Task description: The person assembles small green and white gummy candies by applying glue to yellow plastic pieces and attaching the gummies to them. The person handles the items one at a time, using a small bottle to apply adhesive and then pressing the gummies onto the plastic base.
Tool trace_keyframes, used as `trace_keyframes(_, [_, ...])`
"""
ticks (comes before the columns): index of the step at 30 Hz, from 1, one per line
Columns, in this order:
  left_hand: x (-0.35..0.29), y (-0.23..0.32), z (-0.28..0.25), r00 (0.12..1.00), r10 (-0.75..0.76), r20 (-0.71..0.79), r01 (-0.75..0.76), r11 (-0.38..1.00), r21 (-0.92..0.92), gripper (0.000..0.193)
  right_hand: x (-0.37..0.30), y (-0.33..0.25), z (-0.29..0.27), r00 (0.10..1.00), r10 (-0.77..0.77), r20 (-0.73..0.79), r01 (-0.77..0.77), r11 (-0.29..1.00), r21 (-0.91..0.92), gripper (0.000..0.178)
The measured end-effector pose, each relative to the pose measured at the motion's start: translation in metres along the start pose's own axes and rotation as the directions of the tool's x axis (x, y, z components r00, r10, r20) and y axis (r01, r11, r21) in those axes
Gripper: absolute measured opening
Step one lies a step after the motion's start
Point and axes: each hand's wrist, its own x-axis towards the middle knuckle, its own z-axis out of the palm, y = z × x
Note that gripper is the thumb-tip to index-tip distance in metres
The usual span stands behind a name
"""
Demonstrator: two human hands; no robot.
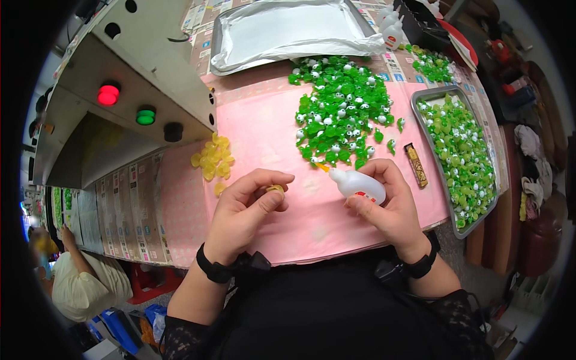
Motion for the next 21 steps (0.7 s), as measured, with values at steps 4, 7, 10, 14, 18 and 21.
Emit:
trace_keyframes(4, [0.001, -0.003, 0.007, 0.995, -0.1, 0.009, 0.101, 0.994, -0.04, 0.022, -0.001, 0.001, -0.006, 0.999, -0.011, -0.041, 0.012, 0.999, 0.031, 0.035])
trace_keyframes(7, [0.002, -0.01, 0.008, 0.999, -0.038, 0.019, 0.038, 0.999, 0.007, 0.023, -0.001, 0.003, -0.007, 0.999, -0.016, -0.05, 0.019, 0.998, 0.064, 0.033])
trace_keyframes(10, [0.001, -0.01, 0.008, 0.997, -0.082, 0.011, 0.083, 0.994, -0.067, 0.022, 0.0, 0.004, -0.006, 0.999, -0.007, -0.045, 0.01, 0.997, 0.077, 0.032])
trace_keyframes(14, [0.001, -0.008, 0.012, 0.988, -0.153, 0.006, 0.15, 0.957, -0.247, 0.022, 0.001, 0.003, -0.005, 0.999, 0.011, -0.03, -0.008, 0.996, 0.094, 0.032])
trace_keyframes(18, [-0.002, -0.017, 0.004, 0.979, -0.198, 0.037, 0.199, 0.924, -0.328, 0.023, 0.001, 0.005, -0.004, 0.999, -0.002, -0.04, 0.005, 0.997, 0.074, 0.031])
trace_keyframes(21, [-0.004, -0.021, 0.002, 0.987, -0.158, 0.011, 0.154, 0.942, -0.299, 0.022, 0.001, 0.007, -0.003, 0.997, -0.037, -0.066, 0.043, 0.995, 0.094, 0.031])
